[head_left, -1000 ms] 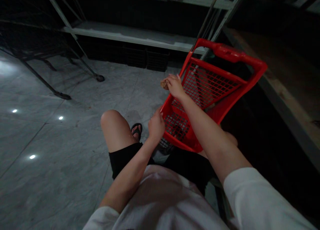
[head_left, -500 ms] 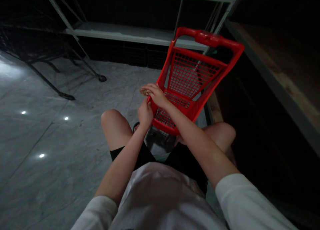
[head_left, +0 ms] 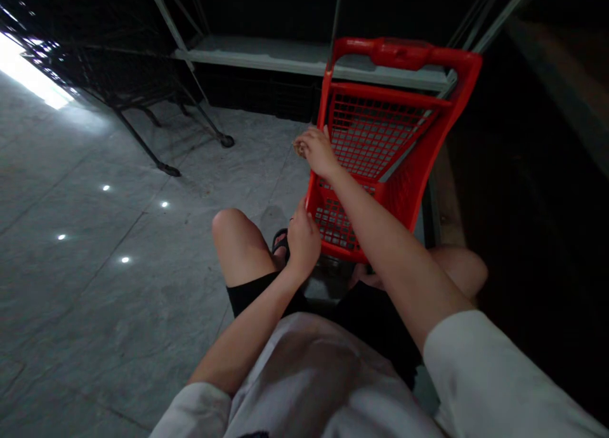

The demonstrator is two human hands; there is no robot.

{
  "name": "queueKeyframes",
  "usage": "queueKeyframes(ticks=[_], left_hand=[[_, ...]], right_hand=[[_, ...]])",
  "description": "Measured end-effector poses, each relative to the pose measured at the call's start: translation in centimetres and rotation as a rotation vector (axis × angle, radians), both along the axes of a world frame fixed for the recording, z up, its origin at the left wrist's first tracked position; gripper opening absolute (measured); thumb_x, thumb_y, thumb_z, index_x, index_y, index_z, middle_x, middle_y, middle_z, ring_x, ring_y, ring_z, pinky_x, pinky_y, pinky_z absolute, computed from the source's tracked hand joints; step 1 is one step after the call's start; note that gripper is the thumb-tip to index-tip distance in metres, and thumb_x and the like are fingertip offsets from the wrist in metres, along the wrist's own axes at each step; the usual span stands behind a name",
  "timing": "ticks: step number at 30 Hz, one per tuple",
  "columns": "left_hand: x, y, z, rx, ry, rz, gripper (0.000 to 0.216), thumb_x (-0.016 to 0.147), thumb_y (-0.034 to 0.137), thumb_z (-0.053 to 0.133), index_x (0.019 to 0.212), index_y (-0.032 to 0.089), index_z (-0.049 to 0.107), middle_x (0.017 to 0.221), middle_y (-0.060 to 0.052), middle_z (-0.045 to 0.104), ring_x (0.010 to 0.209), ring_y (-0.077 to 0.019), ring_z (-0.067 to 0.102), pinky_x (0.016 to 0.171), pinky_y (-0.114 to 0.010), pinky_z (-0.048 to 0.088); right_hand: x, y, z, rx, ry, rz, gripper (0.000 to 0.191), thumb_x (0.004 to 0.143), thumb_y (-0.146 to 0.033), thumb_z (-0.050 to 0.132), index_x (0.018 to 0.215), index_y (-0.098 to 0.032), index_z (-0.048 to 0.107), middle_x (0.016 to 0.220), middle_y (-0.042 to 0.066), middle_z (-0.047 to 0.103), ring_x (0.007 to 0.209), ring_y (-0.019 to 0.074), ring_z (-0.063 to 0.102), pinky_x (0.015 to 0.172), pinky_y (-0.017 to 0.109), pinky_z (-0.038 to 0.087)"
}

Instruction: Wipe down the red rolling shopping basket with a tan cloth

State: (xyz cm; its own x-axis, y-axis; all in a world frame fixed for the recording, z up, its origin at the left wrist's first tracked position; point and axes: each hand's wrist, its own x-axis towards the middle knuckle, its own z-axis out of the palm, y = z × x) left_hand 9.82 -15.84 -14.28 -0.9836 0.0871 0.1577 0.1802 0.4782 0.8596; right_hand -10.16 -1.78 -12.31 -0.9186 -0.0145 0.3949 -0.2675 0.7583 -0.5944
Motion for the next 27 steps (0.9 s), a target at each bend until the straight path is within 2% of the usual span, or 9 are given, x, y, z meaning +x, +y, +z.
queueKeyframes(ticks=[4, 9, 12, 15, 18, 21, 23, 25, 27], left_hand=[[0.1, -0.2, -1.3, 0.188, 0.136, -0.01, 0.047, 0.106, 0.03, 0.036, 0.149, 0.02, 0.049, 0.158, -0.015, 0.053, 0.152, -0.0238, 0.045, 0.128, -0.044, 0.036], [1.2, 0.2, -2.6, 0.445, 0.116, 0.142, 0.046, 0.108, 0.055, 0.029, 0.138, 0.024, 0.044, 0.143, -0.015, 0.056, 0.141, -0.0233, 0.055, 0.123, -0.041, 0.043], [3.2, 0.7, -2.8, 0.548, 0.056, 0.086, 0.049, 0.105, 0.061, 0.035, 0.138, 0.025, 0.041, 0.147, -0.016, 0.049, 0.143, -0.0261, 0.051, 0.124, -0.045, 0.041], [5.4, 1.5, -3.2, 0.592, -0.003, -0.082, 0.058, 0.104, 0.062, 0.039, 0.148, 0.025, 0.035, 0.155, -0.018, 0.04, 0.151, -0.0292, 0.04, 0.129, -0.049, 0.034], [6.2, 1.9, -3.8, 0.534, 0.002, -0.15, 0.06, 0.104, 0.065, 0.038, 0.15, 0.028, 0.036, 0.157, -0.016, 0.039, 0.154, -0.0292, 0.036, 0.129, -0.05, 0.032], [4.1, 0.7, -3.8, 0.45, 0.062, -0.111, 0.058, 0.103, 0.069, 0.034, 0.142, 0.026, 0.043, 0.146, -0.015, 0.05, 0.143, -0.0278, 0.048, 0.122, -0.047, 0.041], [0.8, -1.3, -2.7, 0.387, 0.168, -0.003, 0.056, 0.103, 0.068, 0.034, 0.134, 0.024, 0.048, 0.135, -0.014, 0.056, 0.13, -0.0269, 0.056, 0.117, -0.046, 0.044], [-3.5, -3.9, -0.2, 0.287, 0.336, 0.164, 0.052, 0.104, 0.064, 0.034, 0.132, 0.024, 0.049, 0.135, -0.014, 0.056, 0.131, -0.0269, 0.054, 0.119, -0.047, 0.041], [-8.4, -6.5, 3.1, 0.114, 0.487, 0.147, 0.047, 0.107, 0.057, 0.032, 0.136, 0.024, 0.049, 0.138, -0.014, 0.057, 0.135, -0.0262, 0.052, 0.121, -0.047, 0.039]], right_hand=[[7.6, -2.4, -0.2, -0.125, -0.008, 0.136, 0.039, 0.097, -0.015, 0.048, 0.117, -0.033, 0.076, 0.128, 0.002, 0.073, 0.132, 0.0216, 0.062, 0.135, 0.057, 0.019], [15.7, -4.5, -0.5, -0.404, -0.08, 0.226, 0.049, 0.1, -0.017, 0.042, 0.132, -0.039, 0.072, 0.147, 0.0, 0.062, 0.146, 0.0167, 0.052, 0.129, 0.042, 0.04], [15.7, -4.3, -0.6, -0.407, -0.098, 0.199, 0.055, 0.097, -0.011, 0.041, 0.135, -0.038, 0.071, 0.149, -0.001, 0.061, 0.153, 0.0165, 0.044, 0.133, 0.044, 0.033], [12.7, -2.7, -0.4, -0.321, -0.112, 0.207, 0.058, 0.094, -0.007, 0.042, 0.136, -0.037, 0.071, 0.149, -0.002, 0.061, 0.157, 0.0182, 0.037, 0.135, 0.051, 0.027], [8.9, -0.8, 0.2, -0.231, -0.131, 0.321, 0.056, 0.094, -0.009, 0.048, 0.139, -0.035, 0.069, 0.153, -0.001, 0.06, 0.158, 0.0208, 0.037, 0.134, 0.054, 0.026], [6.4, -0.2, 0.6, -0.142, -0.128, 0.396, 0.054, 0.094, -0.01, 0.051, 0.14, -0.033, 0.068, 0.154, 0.0, 0.059, 0.157, 0.022, 0.039, 0.133, 0.054, 0.028], [6.2, -0.8, 0.6, -0.107, -0.11, 0.391, 0.054, 0.097, -0.01, 0.048, 0.141, -0.034, 0.068, 0.153, 0.001, 0.061, 0.155, 0.0219, 0.043, 0.132, 0.053, 0.032], [7.3, -1.9, 0.6, -0.077, -0.08, 0.371, 0.053, 0.099, -0.011, 0.046, 0.142, -0.035, 0.067, 0.152, 0.002, 0.062, 0.151, 0.0206, 0.047, 0.131, 0.051, 0.035], [9.5, -3.0, 0.9, -0.012, -0.047, 0.344, 0.051, 0.102, -0.013, 0.044, 0.143, -0.035, 0.065, 0.15, 0.002, 0.063, 0.15, 0.0191, 0.048, 0.131, 0.048, 0.036]])
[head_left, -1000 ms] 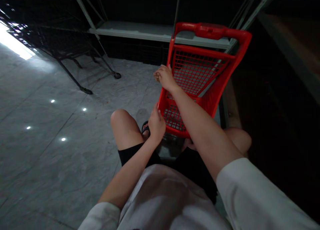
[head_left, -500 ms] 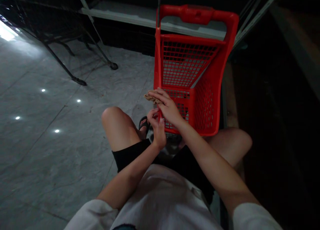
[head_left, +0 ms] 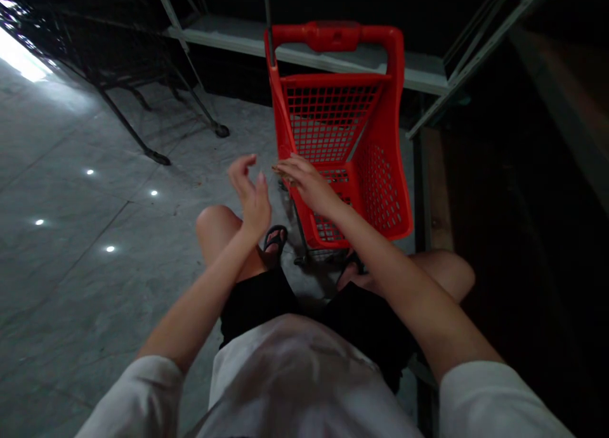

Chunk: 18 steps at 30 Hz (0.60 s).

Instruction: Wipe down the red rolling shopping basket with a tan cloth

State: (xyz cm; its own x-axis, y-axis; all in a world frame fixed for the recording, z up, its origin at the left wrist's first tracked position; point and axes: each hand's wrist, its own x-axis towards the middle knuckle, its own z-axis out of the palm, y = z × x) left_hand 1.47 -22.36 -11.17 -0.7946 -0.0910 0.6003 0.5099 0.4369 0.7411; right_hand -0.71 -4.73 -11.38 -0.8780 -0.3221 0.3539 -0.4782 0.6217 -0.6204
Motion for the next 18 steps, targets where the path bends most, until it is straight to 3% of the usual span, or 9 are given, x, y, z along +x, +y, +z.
queueKeyframes(ticks=[4, 7, 10, 13, 18], left_hand=[[-8.2, -2.6, 5.7, -0.633, 0.057, -0.281, 0.046, 0.109, 0.046, 0.026, 0.137, 0.03, 0.058, 0.152, -0.007, 0.058, 0.157, -0.022, 0.034, 0.132, -0.044, 0.025], [-12.1, -1.7, 6.8, -0.897, 0.062, -0.445, 0.051, 0.107, 0.051, 0.03, 0.141, 0.026, 0.059, 0.16, -0.007, 0.053, 0.163, -0.0262, 0.025, 0.134, -0.049, 0.019], [-14.5, 0.0, 6.4, -0.932, 0.042, -0.495, 0.057, 0.105, 0.058, 0.032, 0.142, 0.024, 0.06, 0.156, -0.01, 0.058, 0.16, -0.0281, 0.031, 0.133, -0.051, 0.019], [-16.1, 1.0, 6.4, -0.914, -0.005, -0.477, 0.061, 0.103, 0.067, 0.028, 0.137, 0.03, 0.063, 0.144, -0.003, 0.067, 0.158, -0.0251, 0.031, 0.133, -0.051, 0.018], [-17.1, 1.3, 6.6, -0.938, -0.078, -0.424, 0.063, 0.1, 0.071, 0.026, 0.13, 0.031, 0.065, 0.131, -0.001, 0.072, 0.154, -0.0251, 0.03, 0.131, -0.052, 0.017]], right_hand=[[5.7, -0.8, 1.1, 0.262, 0.045, -0.072, 0.045, 0.105, -0.014, 0.042, 0.141, -0.022, 0.066, 0.148, 0.009, 0.065, 0.151, 0.0245, 0.046, 0.13, 0.049, 0.037], [9.1, -0.2, 1.7, 0.443, 0.053, -0.117, 0.042, 0.104, -0.012, 0.043, 0.138, -0.013, 0.068, 0.147, 0.015, 0.065, 0.151, 0.0297, 0.047, 0.129, 0.052, 0.038], [10.8, 0.8, 1.9, 0.483, 0.065, -0.119, 0.047, 0.104, -0.01, 0.044, 0.147, -0.017, 0.061, 0.156, 0.012, 0.059, 0.154, 0.0271, 0.045, 0.129, 0.049, 0.041], [11.5, 1.4, 1.9, 0.479, 0.053, -0.127, 0.056, 0.103, -0.008, 0.043, 0.157, -0.022, 0.051, 0.165, 0.008, 0.049, 0.158, 0.0241, 0.039, 0.128, 0.046, 0.044], [14.6, 2.0, 0.7, 0.495, 0.082, -0.206, 0.059, 0.103, -0.008, 0.045, 0.16, -0.021, 0.046, 0.167, 0.008, 0.046, 0.16, 0.0261, 0.034, 0.127, 0.046, 0.046]])
